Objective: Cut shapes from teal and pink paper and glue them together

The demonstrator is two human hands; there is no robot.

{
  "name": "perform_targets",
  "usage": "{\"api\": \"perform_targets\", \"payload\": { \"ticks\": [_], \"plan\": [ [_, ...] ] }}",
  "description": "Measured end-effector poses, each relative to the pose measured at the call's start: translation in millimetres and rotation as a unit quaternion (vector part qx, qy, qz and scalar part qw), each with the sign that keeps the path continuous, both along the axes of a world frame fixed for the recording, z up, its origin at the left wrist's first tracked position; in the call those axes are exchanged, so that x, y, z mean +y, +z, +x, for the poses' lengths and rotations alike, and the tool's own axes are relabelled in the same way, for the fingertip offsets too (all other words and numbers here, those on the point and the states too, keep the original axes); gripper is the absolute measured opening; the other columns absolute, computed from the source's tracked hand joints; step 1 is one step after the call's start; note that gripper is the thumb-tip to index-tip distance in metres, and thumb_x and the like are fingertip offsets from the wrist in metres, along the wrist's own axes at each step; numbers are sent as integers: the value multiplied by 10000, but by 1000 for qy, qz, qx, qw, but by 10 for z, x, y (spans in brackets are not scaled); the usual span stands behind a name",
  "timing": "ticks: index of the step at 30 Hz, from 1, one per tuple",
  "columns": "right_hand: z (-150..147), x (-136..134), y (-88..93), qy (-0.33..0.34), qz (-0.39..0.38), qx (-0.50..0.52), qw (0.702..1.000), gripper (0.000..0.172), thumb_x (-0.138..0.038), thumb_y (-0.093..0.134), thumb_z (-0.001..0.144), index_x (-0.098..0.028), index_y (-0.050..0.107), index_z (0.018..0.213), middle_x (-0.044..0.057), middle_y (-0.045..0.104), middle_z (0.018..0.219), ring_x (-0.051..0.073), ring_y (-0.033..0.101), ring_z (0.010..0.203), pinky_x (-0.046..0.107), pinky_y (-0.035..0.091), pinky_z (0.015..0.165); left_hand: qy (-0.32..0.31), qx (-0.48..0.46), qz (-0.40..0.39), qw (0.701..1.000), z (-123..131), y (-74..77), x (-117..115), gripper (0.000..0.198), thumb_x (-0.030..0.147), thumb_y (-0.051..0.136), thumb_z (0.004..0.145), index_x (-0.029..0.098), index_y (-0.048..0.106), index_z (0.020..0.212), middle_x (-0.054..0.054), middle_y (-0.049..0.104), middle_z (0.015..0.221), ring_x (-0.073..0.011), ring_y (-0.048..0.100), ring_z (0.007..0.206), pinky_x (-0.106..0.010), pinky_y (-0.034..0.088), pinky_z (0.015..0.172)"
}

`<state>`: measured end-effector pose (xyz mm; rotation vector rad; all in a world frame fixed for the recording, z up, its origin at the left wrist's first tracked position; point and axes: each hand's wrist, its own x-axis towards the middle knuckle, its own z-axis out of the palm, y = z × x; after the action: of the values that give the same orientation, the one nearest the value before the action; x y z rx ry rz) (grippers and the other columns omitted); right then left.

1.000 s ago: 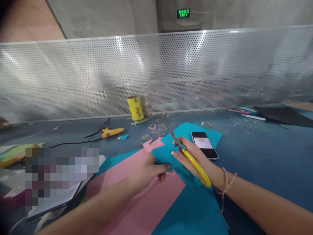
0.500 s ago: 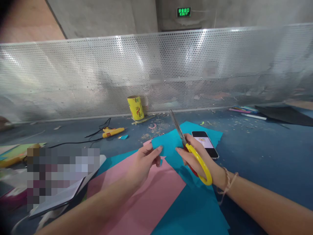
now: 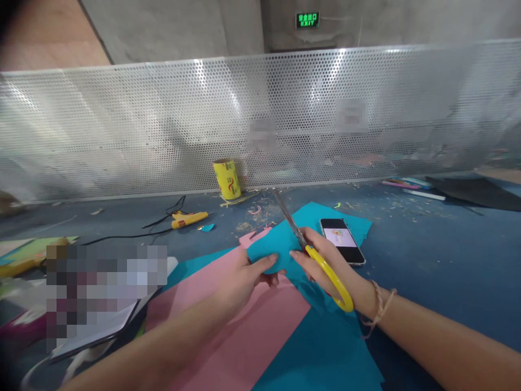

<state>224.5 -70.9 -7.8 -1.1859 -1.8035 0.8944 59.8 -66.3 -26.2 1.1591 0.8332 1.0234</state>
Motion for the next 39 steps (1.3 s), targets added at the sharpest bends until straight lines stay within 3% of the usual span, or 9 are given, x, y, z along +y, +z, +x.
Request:
{"api": "perform_targets", "payload": {
  "ticks": [3, 9, 12, 15, 18, 27, 33, 36, 39],
  "plan": [
    [-3, -1, -11, 3, -9, 8, 1000, 192, -326, 556, 772, -216, 402, 737, -70, 409, 523, 86, 424, 426, 218, 367, 410, 10, 7, -4, 1000, 2, 17, -10, 184, 319, 620, 679, 137, 604, 658, -28, 608, 608, -123, 540, 506, -274, 456, 520],
    [-10, 14, -62, -5, -3, 40, 999, 209, -402, 513, 808, -214, 456, 879, -34, 483, 635, 92, 448, 477, 220, 385, 433, 135, -59, 14, 989, -18, 19, 30, 141, 280, 670, 659, 150, 617, 647, -5, 599, 642, -100, 526, 601, -241, 446, 618],
    [-11, 17, -71, 0, 8, 19, 1000, 242, -416, 492, 821, -208, 471, 942, 13, 538, 774, 116, 521, 601, 232, 438, 517, 167, -99, -10, 981, -18, 8, 44, 187, 282, 694, 639, 147, 577, 581, 26, 523, 542, -58, 434, 497, -208, 408, 531],
    [-18, 16, -64, 6, 54, -3, 999, 182, -374, 493, 824, -204, 491, 889, 36, 564, 837, 153, 563, 754, 259, 476, 652, 149, -84, -21, 985, 2, 6, 25, 207, 258, 713, 608, 137, 560, 542, 27, 490, 491, -57, 415, 461, -201, 375, 466],
    [-28, 11, -41, 10, 93, -19, 995, 138, -343, 502, 812, -206, 490, 804, 30, 564, 792, 168, 560, 743, 292, 483, 679, 98, -56, -35, 993, 22, 14, -9, 167, 258, 716, 606, 123, 621, 629, -9, 566, 547, -94, 503, 500, -222, 419, 483],
    [-19, 57, -77, -17, 70, 29, 997, 132, -291, 544, 778, -204, 500, 867, 39, 578, 828, 171, 581, 776, 300, 503, 699, -1, 4, 53, 999, 16, -32, -51, 254, 279, 669, 669, 162, 680, 894, -72, 677, 912, -203, 614, 818, -345, 494, 751],
    [-9, 63, -81, -3, 68, 10, 998, 121, -295, 532, 789, -204, 497, 861, 29, 554, 809, 159, 558, 742, 297, 501, 670, 16, 64, 54, 996, 4, -32, -45, 120, 277, 672, 656, 161, 644, 661, -7, 628, 623, -121, 566, 585, -255, 463, 593],
    [8, 55, -93, 3, 56, 31, 998, 175, -337, 512, 813, -208, 479, 927, 30, 548, 836, 158, 559, 755, 286, 498, 658, 53, 88, 47, 994, -10, -22, -11, 268, 328, 646, 687, 155, 543, 510, 33, 489, 421, -71, 440, 417, -211, 372, 457],
    [12, 32, -98, 13, 41, 23, 999, 199, -376, 486, 831, -212, 456, 941, 33, 535, 856, 154, 552, 753, 277, 489, 646, 106, 34, 29, 993, -17, -7, 17, 301, 347, 658, 677, 156, 506, 500, 35, 475, 405, -75, 440, 397, -213, 366, 433]
  ]
}}
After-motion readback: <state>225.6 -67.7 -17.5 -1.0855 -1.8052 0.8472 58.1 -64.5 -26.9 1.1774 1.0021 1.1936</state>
